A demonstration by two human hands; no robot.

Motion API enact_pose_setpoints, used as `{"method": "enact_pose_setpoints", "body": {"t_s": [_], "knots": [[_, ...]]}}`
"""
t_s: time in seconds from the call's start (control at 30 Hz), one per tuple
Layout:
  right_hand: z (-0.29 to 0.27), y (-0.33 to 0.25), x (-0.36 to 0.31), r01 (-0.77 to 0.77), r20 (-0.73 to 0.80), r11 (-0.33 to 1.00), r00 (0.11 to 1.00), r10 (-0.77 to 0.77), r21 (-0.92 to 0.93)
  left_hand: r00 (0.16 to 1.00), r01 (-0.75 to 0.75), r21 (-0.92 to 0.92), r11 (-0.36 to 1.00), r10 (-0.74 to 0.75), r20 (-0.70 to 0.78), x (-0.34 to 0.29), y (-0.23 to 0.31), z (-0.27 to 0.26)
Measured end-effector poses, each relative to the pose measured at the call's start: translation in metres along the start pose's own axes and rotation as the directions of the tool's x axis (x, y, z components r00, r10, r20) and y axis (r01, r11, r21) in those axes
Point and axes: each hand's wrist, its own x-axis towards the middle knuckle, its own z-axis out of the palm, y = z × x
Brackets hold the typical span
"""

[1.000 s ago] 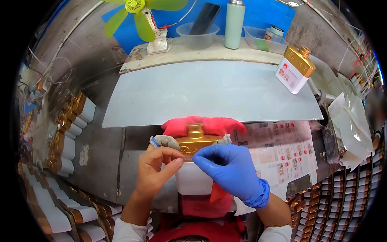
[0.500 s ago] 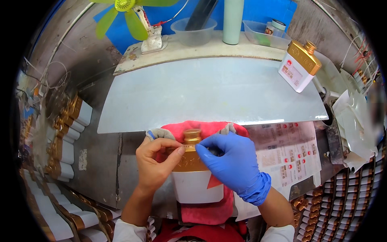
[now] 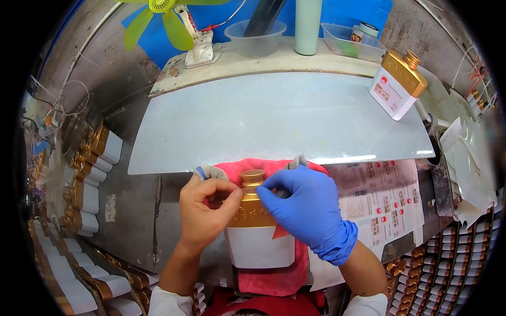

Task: The person applies labels to white and gold bottles using a red cloth for grip. They peel labels from a sheet, align them on the bottle body, and smooth them down with a tool. The person also wipes the bottle neck and cap area with the cloth.

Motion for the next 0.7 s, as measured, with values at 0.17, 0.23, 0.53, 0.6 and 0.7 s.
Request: {"method": "enact_pose_setpoints", "body": {"t_s": [0.17,0.23,0.53,0.6,0.7], "knots": [[-0.001,-0.002,0.001,-0.044,0.020,0.999,0.999,0.044,0.015,0.999,-0.032,0.081,0.996,0.031,0.004,0.006,0.007,-0.001],[-0.002,-0.002,0.001,-0.044,0.019,0.999,0.999,0.044,0.005,1.000,-0.016,0.093,0.996,0.014,0.018,0.008,0.008,-0.002],[-0.004,0.000,0.004,-0.060,0.052,0.998,0.997,0.058,0.034,0.986,0.062,0.165,0.984,-0.087,0.145,0.017,0.016,-0.012],[-0.004,0.000,0.006,-0.076,0.069,0.996,0.995,0.073,0.043,0.981,0.081,0.137,0.987,-0.104,0.165,0.019,0.013,-0.014],[-0.005,0.002,0.007,-0.082,0.083,0.995,0.994,0.078,0.048,0.972,0.106,0.149,0.983,-0.134,0.191,0.020,0.013,-0.015]]}}
